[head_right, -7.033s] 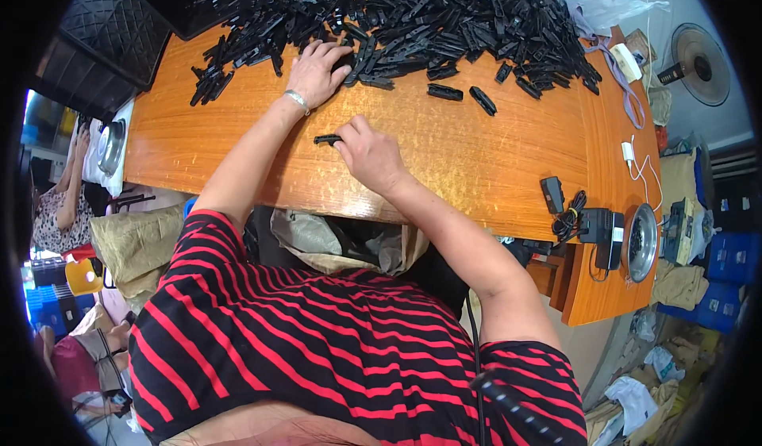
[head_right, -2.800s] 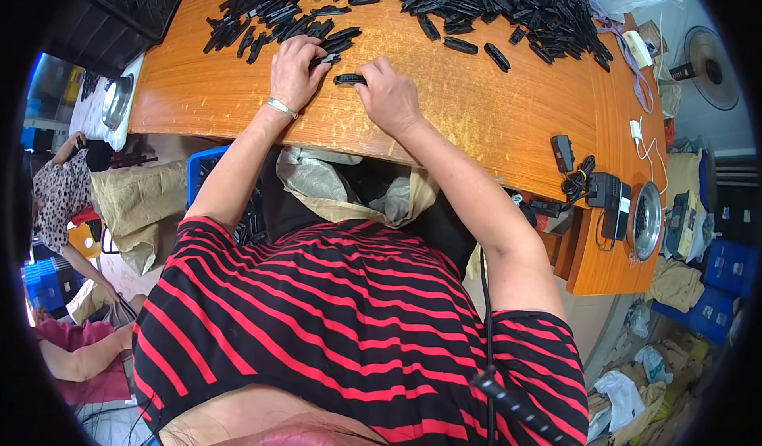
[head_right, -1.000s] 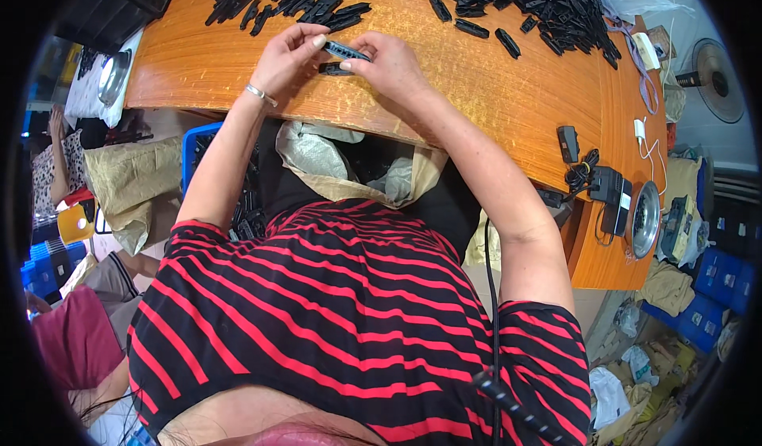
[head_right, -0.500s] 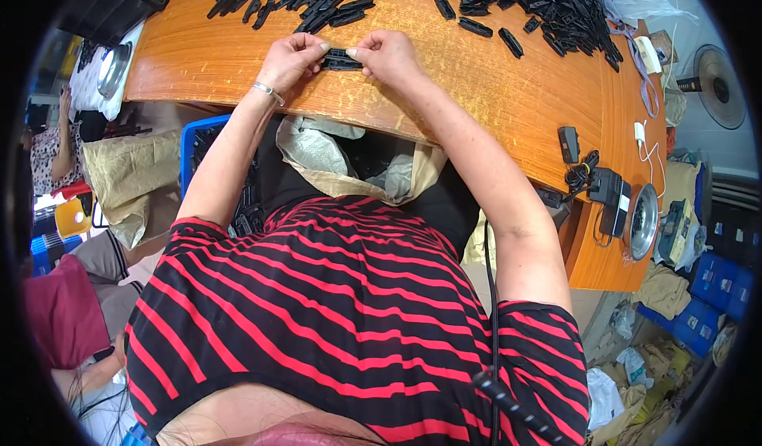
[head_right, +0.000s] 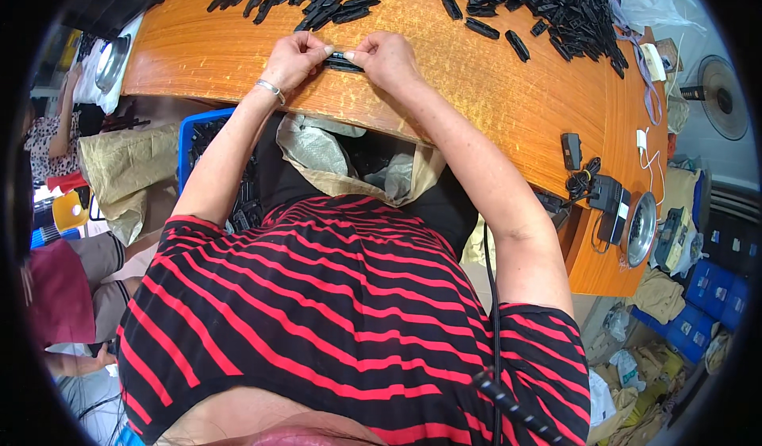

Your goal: Assembling small components into black plastic housings and placing them into a bag.

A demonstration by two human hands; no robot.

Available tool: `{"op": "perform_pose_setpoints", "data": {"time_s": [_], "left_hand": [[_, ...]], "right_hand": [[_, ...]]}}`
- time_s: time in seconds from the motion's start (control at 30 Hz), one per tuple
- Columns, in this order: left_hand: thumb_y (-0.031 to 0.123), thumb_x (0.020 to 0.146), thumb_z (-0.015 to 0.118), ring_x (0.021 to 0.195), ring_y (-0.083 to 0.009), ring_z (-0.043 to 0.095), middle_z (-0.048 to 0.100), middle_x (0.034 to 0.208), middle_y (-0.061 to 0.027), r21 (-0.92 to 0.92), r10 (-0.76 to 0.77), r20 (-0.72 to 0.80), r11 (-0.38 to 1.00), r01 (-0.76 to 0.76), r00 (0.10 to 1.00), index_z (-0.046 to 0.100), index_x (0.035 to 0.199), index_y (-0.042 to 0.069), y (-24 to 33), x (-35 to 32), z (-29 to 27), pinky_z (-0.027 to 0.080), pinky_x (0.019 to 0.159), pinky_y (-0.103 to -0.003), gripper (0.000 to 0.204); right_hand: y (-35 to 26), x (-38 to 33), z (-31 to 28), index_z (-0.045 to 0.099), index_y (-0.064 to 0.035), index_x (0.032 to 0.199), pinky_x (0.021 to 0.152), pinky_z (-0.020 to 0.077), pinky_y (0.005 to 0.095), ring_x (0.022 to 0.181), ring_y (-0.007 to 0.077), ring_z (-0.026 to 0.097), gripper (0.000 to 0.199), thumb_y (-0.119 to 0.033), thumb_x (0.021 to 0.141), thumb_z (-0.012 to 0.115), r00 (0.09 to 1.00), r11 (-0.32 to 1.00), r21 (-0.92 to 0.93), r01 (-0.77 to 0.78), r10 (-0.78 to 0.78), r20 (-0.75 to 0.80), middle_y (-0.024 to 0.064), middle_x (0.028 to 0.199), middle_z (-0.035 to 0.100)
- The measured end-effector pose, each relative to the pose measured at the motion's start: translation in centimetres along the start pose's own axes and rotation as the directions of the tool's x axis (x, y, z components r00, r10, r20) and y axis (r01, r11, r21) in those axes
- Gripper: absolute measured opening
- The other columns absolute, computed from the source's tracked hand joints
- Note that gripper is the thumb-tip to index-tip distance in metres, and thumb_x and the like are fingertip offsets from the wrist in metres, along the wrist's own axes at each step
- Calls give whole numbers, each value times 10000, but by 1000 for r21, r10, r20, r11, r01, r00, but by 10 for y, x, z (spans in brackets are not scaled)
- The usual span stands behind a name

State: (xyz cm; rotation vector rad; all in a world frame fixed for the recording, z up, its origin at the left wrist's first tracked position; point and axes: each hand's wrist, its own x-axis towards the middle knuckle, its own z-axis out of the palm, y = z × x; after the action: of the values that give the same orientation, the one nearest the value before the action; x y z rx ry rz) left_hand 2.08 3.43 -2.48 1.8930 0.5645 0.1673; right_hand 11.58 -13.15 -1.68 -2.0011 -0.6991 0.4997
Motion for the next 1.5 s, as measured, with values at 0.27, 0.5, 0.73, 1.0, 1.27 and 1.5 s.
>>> {"op": "perform_pose_setpoints", "data": {"time_s": [0.27, 0.5, 0.73, 1.0, 1.27, 1.5], "left_hand": [[215, 792, 734, 635, -137, 545, 605, 685, -42, 202, 126, 13, 971, -126, 992, 596, 784, 50, 2, -6, -1, 459, 619, -301, 215], [203, 810, 717, 648, -149, 559, 614, 696, -51, 273, 83, 90, 956, -104, 993, 596, 780, 55, 9, 9, -7, 471, 642, -307, 194], [244, 797, 731, 679, -130, 562, 614, 735, -29, 210, 166, 33, 963, -169, 986, 620, 905, 41, -5, 6, -3, 475, 666, -282, 256], [258, 892, 653, 631, -45, 476, 567, 751, 25, 5, 30, 296, 999, -32, 955, 599, 1100, 5, 23, -42, -4, 380, 537, -192, 332], [93, 810, 715, 713, -54, 542, 642, 865, -12, -251, 214, 156, 953, -171, 964, 620, 1035, -3, 36, -72, -4, 465, 651, -209, 262], [77, 779, 736, 705, -55, 525, 605, 826, 7, -164, 408, 46, 903, -396, 912, 634, 1022, 25, 44, -80, -1, 453, 628, -206, 269]], "right_hand": [[1, -7, 5, 663, -34, 810, 610, 478, 290, 653, 153, 591, 180, -186, 767, 750, 969, 947, -233, 223, -240, -49, 58, 739, 637], [-8, 0, 8, 593, -37, 893, 664, 487, 319, 693, 172, 598, 243, -191, 774, 738, 995, 971, -234, 56, -75, -72, 60, 755, 629], [-2, 6, -2, 601, -23, 874, 590, 478, 279, 643, 128, 573, 199, -159, 799, 725, 994, 975, -200, 93, -81, 67, 37, 719, 612], [-6, -35, -6, 604, -1, 876, 589, 482, 280, 639, 135, 579, 178, -111, 791, 715, 905, 908, -138, 396, -411, -107, 67, 787, 615], [-24, -58, -23, 585, -20, 1053, 620, 492, 321, 658, 246, 597, 295, -132, 801, 691, 813, 777, -293, 557, -582, 3, 113, 863, 597], [-38, -69, -30, 607, -14, 990, 620, 494, 348, 741, 298, 623, 242, -148, 803, 684, 754, 719, -304, 625, -657, -5, 135, 822, 598]]}}
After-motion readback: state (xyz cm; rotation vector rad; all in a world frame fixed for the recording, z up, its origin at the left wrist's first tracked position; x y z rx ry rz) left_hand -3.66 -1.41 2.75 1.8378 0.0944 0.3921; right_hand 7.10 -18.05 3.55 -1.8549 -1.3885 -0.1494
